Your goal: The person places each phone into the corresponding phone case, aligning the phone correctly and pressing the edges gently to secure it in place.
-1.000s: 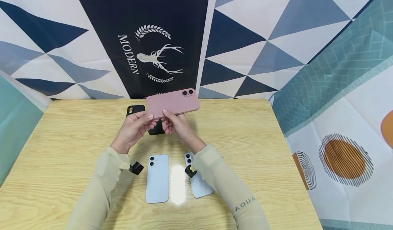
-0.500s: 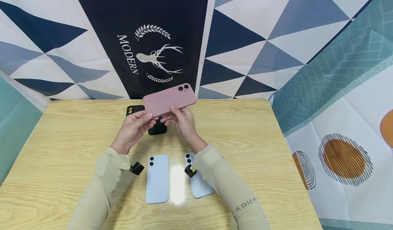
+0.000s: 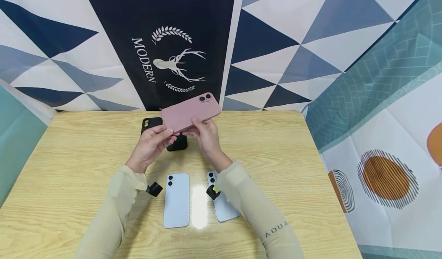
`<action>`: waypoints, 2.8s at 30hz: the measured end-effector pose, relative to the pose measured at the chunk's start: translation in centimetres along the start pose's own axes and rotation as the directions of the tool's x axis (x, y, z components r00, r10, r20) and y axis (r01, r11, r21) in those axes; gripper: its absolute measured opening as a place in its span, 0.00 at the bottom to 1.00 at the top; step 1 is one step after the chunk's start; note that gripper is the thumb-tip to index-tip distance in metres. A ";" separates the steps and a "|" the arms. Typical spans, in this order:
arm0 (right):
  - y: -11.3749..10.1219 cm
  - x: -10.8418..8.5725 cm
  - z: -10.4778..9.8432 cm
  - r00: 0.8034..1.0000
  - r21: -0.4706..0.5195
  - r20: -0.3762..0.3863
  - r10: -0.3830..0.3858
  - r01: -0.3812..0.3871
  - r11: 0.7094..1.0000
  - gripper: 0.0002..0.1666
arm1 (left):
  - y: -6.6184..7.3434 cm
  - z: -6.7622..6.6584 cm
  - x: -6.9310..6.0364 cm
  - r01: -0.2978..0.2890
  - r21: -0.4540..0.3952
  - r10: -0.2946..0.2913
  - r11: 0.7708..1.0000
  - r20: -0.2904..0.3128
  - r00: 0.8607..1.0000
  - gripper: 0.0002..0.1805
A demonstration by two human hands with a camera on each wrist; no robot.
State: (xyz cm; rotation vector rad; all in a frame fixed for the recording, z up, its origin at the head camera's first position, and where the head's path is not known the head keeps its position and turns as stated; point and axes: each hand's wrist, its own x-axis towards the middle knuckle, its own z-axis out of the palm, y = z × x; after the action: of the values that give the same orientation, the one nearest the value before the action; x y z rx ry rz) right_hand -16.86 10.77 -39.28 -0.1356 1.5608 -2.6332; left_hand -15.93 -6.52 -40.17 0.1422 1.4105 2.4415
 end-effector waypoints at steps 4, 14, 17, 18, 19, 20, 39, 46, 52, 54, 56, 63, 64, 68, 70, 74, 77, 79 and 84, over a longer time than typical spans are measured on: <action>-0.1 0.0 0.2 0.999 0.034 -0.042 -0.016 0.017 0.999 0.08 | -0.1 0.1 0.0 0.008 -0.010 -0.008 1.000 0.001 1.000 0.12; -0.2 0.1 -0.2 0.997 0.079 -0.071 0.019 -0.014 0.997 0.08 | -0.2 0.2 -0.1 0.045 0.031 -0.046 0.999 0.057 0.997 0.13; -0.2 0.0 -0.3 0.996 0.070 -0.090 0.030 -0.024 0.997 0.08 | -0.2 0.2 -0.2 0.076 0.045 -0.080 0.996 0.080 0.994 0.12; -0.1 0.0 -0.4 0.995 0.069 -0.093 0.033 -0.027 0.997 0.08 | -0.3 0.3 -0.2 0.084 0.050 -0.088 0.995 0.088 0.992 0.12; -0.1 0.0 -0.5 0.994 0.072 -0.098 0.037 -0.030 0.997 0.08 | -0.3 0.2 -0.2 0.091 0.057 -0.096 0.994 0.096 0.991 0.11; -0.1 0.0 -0.6 0.994 0.075 -0.103 0.040 -0.032 0.997 0.08 | -0.3 0.2 -0.2 0.097 0.065 -0.104 0.993 0.108 0.989 0.10; -0.6 0.4 -3.0 0.958 -0.005 -0.259 0.122 -0.128 0.992 0.11 | 0.6 -3.5 -1.0 0.198 0.396 -0.230 0.897 0.035 0.973 0.27; -0.9 0.4 -4.6 0.952 0.002 -0.251 0.176 -0.182 0.983 0.14 | 1.8 -5.7 -1.7 0.201 0.511 -0.163 0.836 -0.119 0.979 0.26; -1.0 0.4 -6.2 0.937 0.007 -0.265 0.227 -0.234 0.972 0.12 | 2.9 -7.5 -2.7 0.248 0.600 -0.132 0.761 -0.231 0.964 0.29; -0.9 0.5 -6.7 0.935 0.003 -0.261 0.242 -0.250 0.968 0.12 | 3.2 -8.0 -3.1 0.260 0.614 -0.125 0.745 -0.255 0.959 0.31; -0.9 0.5 -7.2 0.934 -0.007 -0.250 0.255 -0.265 0.964 0.12 | 3.5 -8.3 -3.4 0.263 0.618 -0.112 0.741 -0.272 0.956 0.31; -0.6 0.7 -8.7 0.916 -0.046 -0.271 0.295 -0.319 0.947 0.12 | 4.4 -8.9 -3.7 0.270 0.627 -0.084 0.731 -0.309 0.947 0.31; -0.5 0.8 -8.9 0.913 -0.056 -0.275 0.302 -0.329 0.943 0.13 | 4.4 -8.9 -3.7 0.272 0.630 -0.082 0.727 -0.314 0.946 0.31; -0.3 0.9 -9.8 0.897 -0.103 -0.293 0.331 -0.374 0.922 0.19 | 4.4 -9.2 -3.8 0.277 0.638 -0.072 0.718 -0.327 0.942 0.31; -0.1 1.0 -10.2 0.893 -0.117 -0.296 0.338 -0.385 0.915 0.20 | 4.4 -9.5 -3.9 0.280 0.643 -0.068 0.713 -0.335 0.940 0.31; 0.4 1.3 -11.0 0.895 -0.125 -0.285 0.342 -0.389 0.913 0.20 | 4.4 -10.0 -3.9 0.289 0.640 -0.064 0.712 -0.351 0.934 0.31; 0.7 1.6 -11.6 0.893 -0.137 -0.286 0.347 -0.397 0.908 0.23 | 4.4 -10.2 -3.9 0.288 0.639 -0.061 0.713 -0.353 0.934 0.31; 0.9 1.8 -11.8 0.887 -0.148 -0.290 0.359 -0.412 0.899 0.25 | 4.3 -10.3 -3.8 0.288 0.634 -0.061 0.717 -0.355 0.933 0.31; 1.5 2.4 -12.4 0.868 -0.179 -0.301 0.396 -0.459 0.870 0.29 | 4.2 -10.4 -3.8 0.295 0.623 -0.071 0.724 -0.359 0.931 0.32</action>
State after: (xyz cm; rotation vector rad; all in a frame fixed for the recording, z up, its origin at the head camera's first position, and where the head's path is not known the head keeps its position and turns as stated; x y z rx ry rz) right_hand -20.69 20.57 -46.44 0.5043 1.7407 -2.1660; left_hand -15.78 -18.31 -41.56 -0.2348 2.2786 1.7296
